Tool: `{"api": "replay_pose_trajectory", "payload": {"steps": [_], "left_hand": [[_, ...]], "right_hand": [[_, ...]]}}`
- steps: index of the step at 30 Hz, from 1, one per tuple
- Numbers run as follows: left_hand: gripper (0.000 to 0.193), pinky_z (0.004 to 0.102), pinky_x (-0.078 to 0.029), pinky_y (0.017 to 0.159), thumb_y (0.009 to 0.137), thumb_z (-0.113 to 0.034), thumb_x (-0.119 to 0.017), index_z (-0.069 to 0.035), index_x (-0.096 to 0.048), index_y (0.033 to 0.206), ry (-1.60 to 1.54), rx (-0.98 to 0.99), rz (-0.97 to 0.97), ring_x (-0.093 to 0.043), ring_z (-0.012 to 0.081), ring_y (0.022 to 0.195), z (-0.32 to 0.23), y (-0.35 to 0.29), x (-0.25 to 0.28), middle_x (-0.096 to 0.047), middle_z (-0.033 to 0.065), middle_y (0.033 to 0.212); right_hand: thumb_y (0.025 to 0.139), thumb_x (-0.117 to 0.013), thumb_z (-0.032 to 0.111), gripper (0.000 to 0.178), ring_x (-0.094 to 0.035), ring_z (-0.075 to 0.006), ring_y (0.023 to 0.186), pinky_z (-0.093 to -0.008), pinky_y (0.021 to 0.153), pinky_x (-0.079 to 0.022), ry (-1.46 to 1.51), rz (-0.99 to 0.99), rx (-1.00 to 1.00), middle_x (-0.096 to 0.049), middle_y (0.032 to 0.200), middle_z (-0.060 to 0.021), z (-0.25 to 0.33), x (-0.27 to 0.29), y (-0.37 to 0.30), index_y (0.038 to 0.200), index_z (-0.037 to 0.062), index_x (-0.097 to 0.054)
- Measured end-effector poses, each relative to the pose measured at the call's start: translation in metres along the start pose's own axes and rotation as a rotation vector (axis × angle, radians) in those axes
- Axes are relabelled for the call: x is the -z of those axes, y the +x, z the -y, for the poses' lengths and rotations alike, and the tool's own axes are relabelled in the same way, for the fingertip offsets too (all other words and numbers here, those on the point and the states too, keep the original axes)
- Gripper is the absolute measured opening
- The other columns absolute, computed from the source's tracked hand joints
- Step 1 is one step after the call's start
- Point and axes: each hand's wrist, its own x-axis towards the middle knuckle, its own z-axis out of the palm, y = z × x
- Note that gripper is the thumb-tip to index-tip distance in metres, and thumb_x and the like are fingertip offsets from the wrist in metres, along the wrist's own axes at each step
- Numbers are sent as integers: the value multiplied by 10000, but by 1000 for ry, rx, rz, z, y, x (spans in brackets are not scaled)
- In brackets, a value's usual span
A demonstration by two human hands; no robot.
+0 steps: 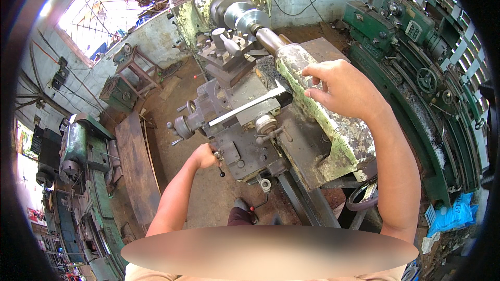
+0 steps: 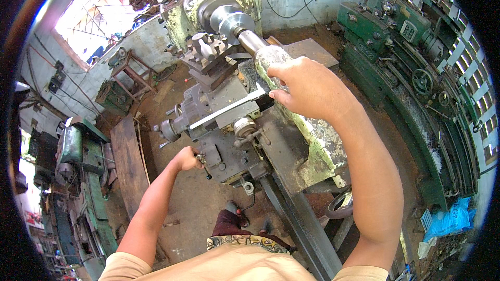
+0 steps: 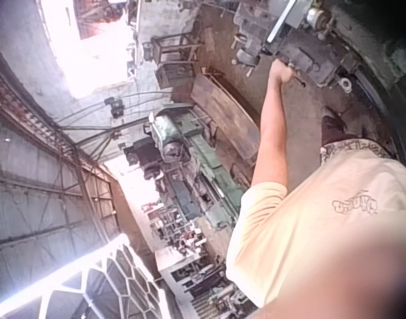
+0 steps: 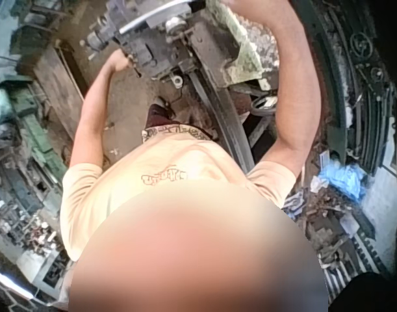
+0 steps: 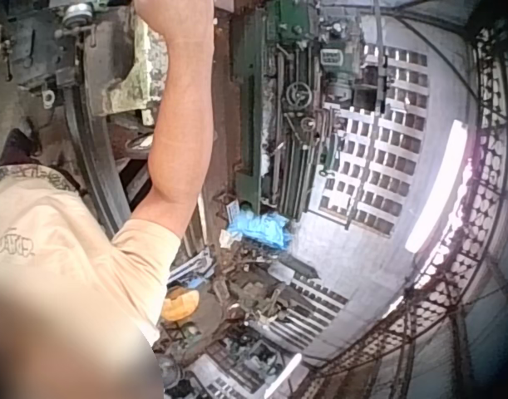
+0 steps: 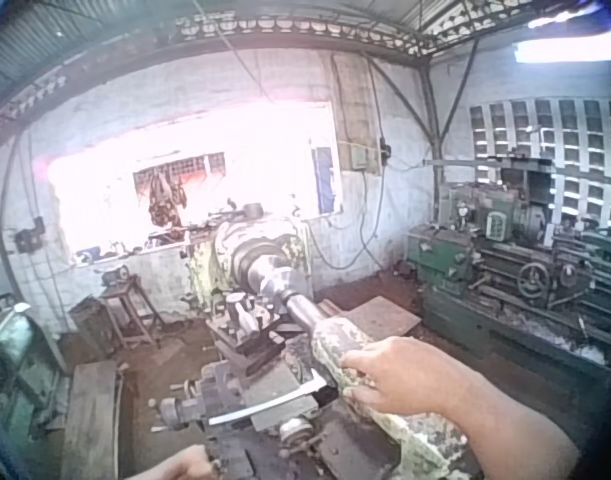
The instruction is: The person operates a metal lathe, using a wrench to adjust a component on the machine and turning a handwheel to control the tool carriage. The person continues to make adjustments and monitor the machine throughout the clip.
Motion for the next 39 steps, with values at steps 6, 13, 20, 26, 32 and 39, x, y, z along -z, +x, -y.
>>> {"api": "replay_pose_trajectory", "payload": {"steps": [6, 13, 20, 26, 32, 39], "left_hand": [[467, 471, -583, 855, 628, -332, -903, -32, -803, 972, -11, 5, 18, -745, 399, 923, -1, 1, 1, -772, 236, 940], [457, 471, -575, 826, 635, -335, -902, -29, -795, 957, -25, 21, 20, -736, 384, 873, -1, 1, 1, -764, 223, 896], [444, 463, -564, 790, 647, -338, -895, -33, -789, 952, -30, -1, 8, -724, 354, 803, 2, 2, -1, -759, 196, 837], [456, 467, -565, 787, 640, -342, -900, -31, -790, 955, -39, -20, -1, -728, 367, 812, 5, 3, -3, -763, 206, 852], [455, 467, -565, 784, 636, -344, -904, -26, -790, 940, -37, -26, -5, -730, 369, 811, 5, 4, -2, -763, 209, 848], [447, 478, -581, 837, 627, -320, -889, -23, -801, 950, -9, 15, 16, -742, 406, 905, -2, 0, 2, -764, 243, 922]], "right_hand": [[914, -778, 230, 300, -745, -380, 984, -494, 890, -579, 1, -8, 6, -770, 974, -192, 0, 0, 0, 1149, 56, -710], [910, -780, 231, 305, -744, -381, 988, -496, 889, -577, 12, -2, 5, -769, 970, -191, -1, -1, 0, 1152, 57, -714], [912, -781, 232, 323, -736, -378, 1011, -493, 908, -572, 12, 8, 2, -769, 992, -188, -2, -2, 0, 1176, 59, -713], [911, -780, 228, 323, -731, -379, 1015, -495, 911, -569, 16, 9, 9, -769, 994, -185, -3, -2, 0, 1179, 62, -712], [911, -779, 228, 322, -729, -378, 1021, -495, 915, -569, 10, 15, 11, -769, 995, -185, -2, -2, 0, 1173, 52, -709], [914, -778, 228, 324, -730, -379, 1021, -492, 922, -570, -4, 15, 6, -767, 1004, -191, 0, -1, 0, 1174, 45, -708]]}}
